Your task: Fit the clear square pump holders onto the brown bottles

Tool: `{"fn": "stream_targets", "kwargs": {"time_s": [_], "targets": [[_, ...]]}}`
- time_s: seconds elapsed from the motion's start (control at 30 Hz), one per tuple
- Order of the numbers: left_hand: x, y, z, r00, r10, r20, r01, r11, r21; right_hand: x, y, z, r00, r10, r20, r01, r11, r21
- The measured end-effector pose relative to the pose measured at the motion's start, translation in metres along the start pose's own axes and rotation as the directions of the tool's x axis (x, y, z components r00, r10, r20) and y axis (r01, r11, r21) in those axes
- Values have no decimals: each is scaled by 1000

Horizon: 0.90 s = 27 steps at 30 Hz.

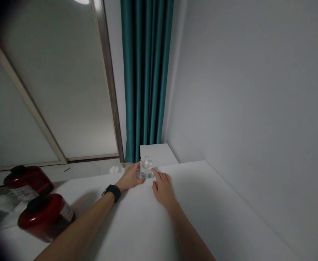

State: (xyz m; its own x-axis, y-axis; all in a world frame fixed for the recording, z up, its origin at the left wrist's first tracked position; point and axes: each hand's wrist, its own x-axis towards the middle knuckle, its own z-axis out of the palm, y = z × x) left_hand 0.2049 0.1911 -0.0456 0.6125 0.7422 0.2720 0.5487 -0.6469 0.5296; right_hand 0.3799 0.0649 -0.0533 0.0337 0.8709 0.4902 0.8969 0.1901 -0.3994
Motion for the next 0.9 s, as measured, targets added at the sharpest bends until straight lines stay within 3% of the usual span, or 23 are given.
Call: {"fn": "stream_targets", "kwargs": {"time_s": [0.9], "targets": [[1, 0, 1, 999, -39, 27, 39, 999, 15, -1, 5, 5, 996, 78, 52, -81, 995, 64]]}}
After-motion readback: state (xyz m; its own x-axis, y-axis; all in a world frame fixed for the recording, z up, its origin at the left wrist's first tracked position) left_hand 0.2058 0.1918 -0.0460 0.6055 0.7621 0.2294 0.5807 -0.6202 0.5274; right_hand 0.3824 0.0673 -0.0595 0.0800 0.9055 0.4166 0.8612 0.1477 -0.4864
